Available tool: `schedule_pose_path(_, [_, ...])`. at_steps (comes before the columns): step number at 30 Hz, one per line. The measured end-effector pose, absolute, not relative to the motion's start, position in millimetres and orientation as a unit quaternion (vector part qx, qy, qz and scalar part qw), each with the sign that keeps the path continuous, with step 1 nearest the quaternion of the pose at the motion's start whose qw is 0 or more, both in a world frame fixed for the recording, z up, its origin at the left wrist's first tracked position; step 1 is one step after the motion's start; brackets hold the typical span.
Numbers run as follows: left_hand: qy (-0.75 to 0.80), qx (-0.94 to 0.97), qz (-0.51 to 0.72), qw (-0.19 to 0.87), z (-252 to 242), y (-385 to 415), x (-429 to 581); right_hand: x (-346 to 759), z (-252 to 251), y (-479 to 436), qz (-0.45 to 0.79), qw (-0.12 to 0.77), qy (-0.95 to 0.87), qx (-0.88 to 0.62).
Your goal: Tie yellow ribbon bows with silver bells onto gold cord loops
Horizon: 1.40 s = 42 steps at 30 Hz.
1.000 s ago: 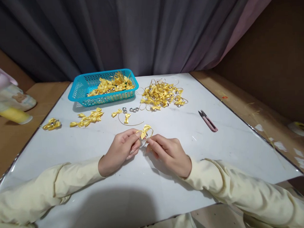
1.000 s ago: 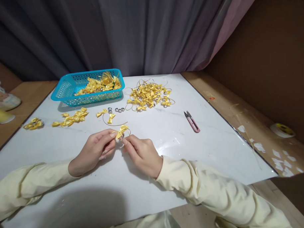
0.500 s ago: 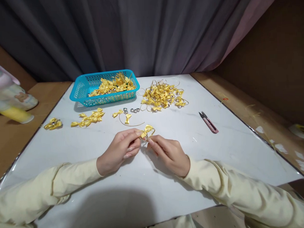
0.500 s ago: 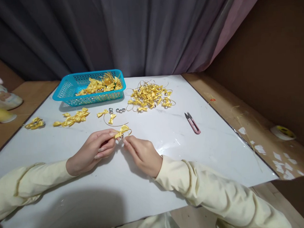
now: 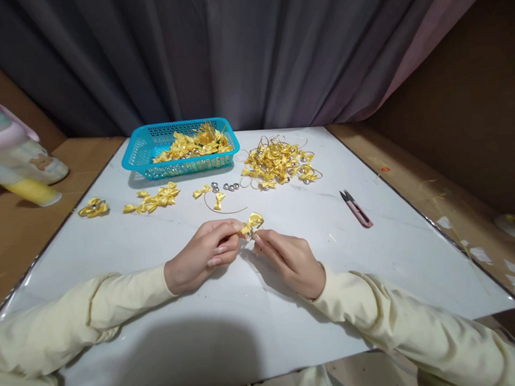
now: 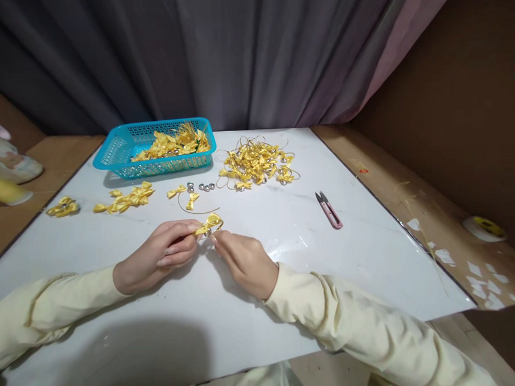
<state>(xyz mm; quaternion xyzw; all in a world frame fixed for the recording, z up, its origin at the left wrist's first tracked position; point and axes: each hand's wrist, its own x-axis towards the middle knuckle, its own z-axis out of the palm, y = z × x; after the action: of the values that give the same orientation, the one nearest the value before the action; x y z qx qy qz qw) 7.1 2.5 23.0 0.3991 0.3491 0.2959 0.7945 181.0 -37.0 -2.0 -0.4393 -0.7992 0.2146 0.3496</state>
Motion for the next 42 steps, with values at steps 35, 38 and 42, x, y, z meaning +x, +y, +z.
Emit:
schedule_pose_path(35, [0.348, 0.49, 0.29, 0.745, 19.5, 3.0, 9.4, 175.3, -2.2, -29.7, 0.271, 0.368, -0.765, -0.455])
schedule_pose_path(38, [0.355, 0.533, 0.29, 0.711, 18.7, -0.5, 8.9, 177.2, -4.8, -30.2, 0.22, 0.349, -0.802, -0.431])
schedule_pose_path(42, [0.359, 0.597, 0.301, 0.651, 15.1, -3.1, 7.5, 178.8, -6.2, -33.6, 0.142, 0.33, -0.842, -0.402])
